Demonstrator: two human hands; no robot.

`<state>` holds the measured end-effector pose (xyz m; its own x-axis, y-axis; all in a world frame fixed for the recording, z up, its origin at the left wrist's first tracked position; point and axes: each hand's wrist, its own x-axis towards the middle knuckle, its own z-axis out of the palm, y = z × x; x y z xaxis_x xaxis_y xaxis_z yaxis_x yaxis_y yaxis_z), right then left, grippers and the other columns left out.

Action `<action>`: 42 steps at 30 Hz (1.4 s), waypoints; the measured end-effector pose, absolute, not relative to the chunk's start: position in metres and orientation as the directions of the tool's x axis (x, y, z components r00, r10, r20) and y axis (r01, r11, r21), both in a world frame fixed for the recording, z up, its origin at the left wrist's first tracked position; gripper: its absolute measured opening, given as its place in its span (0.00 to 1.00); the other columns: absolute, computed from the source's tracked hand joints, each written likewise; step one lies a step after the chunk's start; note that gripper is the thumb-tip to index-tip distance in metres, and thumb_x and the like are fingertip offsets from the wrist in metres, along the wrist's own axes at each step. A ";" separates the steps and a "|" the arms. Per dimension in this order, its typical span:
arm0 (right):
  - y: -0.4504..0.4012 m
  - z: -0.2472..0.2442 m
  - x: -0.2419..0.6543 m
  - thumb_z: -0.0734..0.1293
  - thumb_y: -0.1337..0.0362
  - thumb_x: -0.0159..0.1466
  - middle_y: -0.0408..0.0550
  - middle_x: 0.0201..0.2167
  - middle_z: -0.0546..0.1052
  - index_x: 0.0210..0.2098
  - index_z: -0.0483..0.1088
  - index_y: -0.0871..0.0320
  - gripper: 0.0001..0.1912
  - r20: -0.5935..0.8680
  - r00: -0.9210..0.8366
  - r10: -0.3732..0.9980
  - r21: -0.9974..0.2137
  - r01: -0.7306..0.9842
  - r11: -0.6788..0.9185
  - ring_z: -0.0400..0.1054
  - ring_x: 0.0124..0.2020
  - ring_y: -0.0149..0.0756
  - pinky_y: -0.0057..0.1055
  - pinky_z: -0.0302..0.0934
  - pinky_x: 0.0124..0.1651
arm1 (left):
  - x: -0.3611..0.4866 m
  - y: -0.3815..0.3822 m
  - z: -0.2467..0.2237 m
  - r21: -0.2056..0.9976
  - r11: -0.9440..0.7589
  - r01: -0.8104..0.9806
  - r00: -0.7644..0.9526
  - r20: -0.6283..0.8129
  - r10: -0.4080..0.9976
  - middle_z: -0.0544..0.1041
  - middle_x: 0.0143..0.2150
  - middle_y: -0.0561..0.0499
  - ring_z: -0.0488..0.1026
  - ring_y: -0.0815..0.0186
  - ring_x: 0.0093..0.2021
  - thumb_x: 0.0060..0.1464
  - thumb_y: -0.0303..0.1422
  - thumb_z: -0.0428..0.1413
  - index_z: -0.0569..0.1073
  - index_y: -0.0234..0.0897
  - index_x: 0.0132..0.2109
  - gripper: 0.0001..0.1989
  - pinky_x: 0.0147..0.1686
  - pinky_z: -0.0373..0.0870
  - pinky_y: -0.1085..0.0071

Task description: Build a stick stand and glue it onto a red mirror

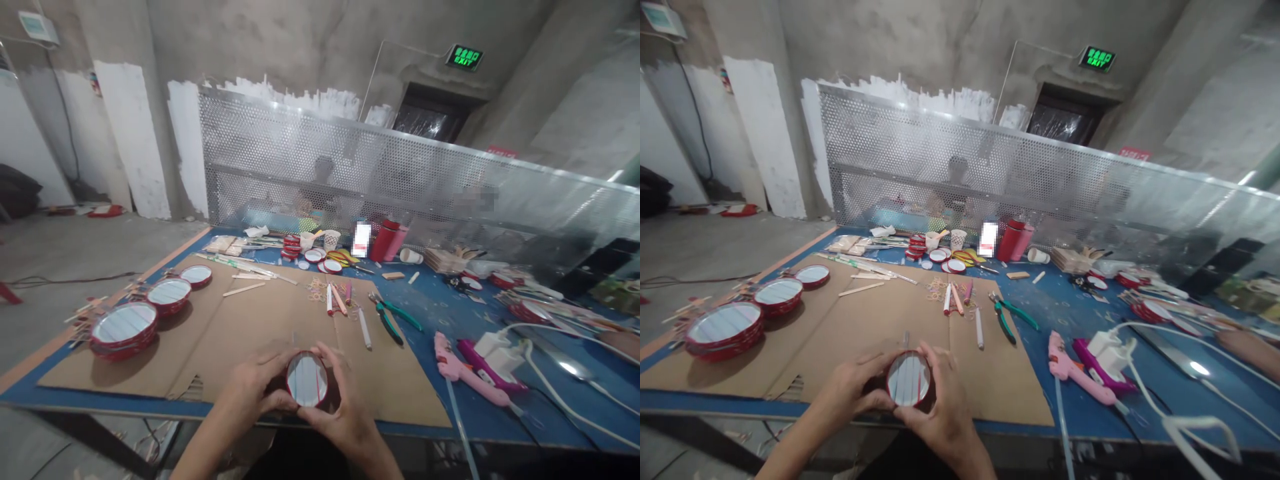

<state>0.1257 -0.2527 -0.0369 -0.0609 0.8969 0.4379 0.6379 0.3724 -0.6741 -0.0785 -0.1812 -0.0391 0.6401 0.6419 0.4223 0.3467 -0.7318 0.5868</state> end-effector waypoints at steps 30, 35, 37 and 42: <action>-0.252 -0.024 0.127 0.70 0.60 0.56 0.55 0.53 0.69 0.64 0.49 0.53 0.41 0.357 -0.211 0.910 -0.569 0.724 0.391 0.65 0.53 0.47 0.45 0.62 0.54 | -0.085 -0.186 -0.010 0.713 -0.612 0.341 0.694 0.248 0.676 0.74 0.49 0.45 0.70 0.60 0.50 0.50 0.50 0.59 0.68 0.41 0.59 0.33 0.49 0.65 0.64; -0.247 -0.024 0.125 0.70 0.59 0.57 0.55 0.52 0.69 0.64 0.50 0.53 0.40 0.372 -0.219 0.902 -0.541 0.739 0.402 0.65 0.52 0.48 0.46 0.62 0.53 | -0.086 -0.179 -0.001 0.735 -0.595 0.324 0.734 0.202 0.648 0.74 0.46 0.45 0.69 0.60 0.49 0.50 0.48 0.60 0.68 0.39 0.60 0.33 0.48 0.66 0.65; -0.246 -0.024 0.124 0.70 0.59 0.57 0.55 0.51 0.69 0.64 0.50 0.53 0.40 0.365 -0.224 0.904 -0.533 0.746 0.400 0.65 0.52 0.49 0.47 0.62 0.52 | -0.085 -0.177 0.001 0.742 -0.588 0.322 0.750 0.179 0.636 0.74 0.45 0.45 0.70 0.60 0.47 0.50 0.48 0.59 0.69 0.38 0.59 0.32 0.47 0.67 0.65; -0.247 -0.026 0.124 0.70 0.59 0.57 0.56 0.51 0.69 0.64 0.50 0.54 0.40 0.353 -0.223 0.909 -0.515 0.765 0.388 0.65 0.51 0.50 0.48 0.62 0.51 | -0.083 -0.177 0.002 0.736 -0.584 0.342 0.758 0.151 0.634 0.75 0.45 0.44 0.70 0.60 0.46 0.50 0.49 0.59 0.69 0.38 0.59 0.32 0.47 0.66 0.65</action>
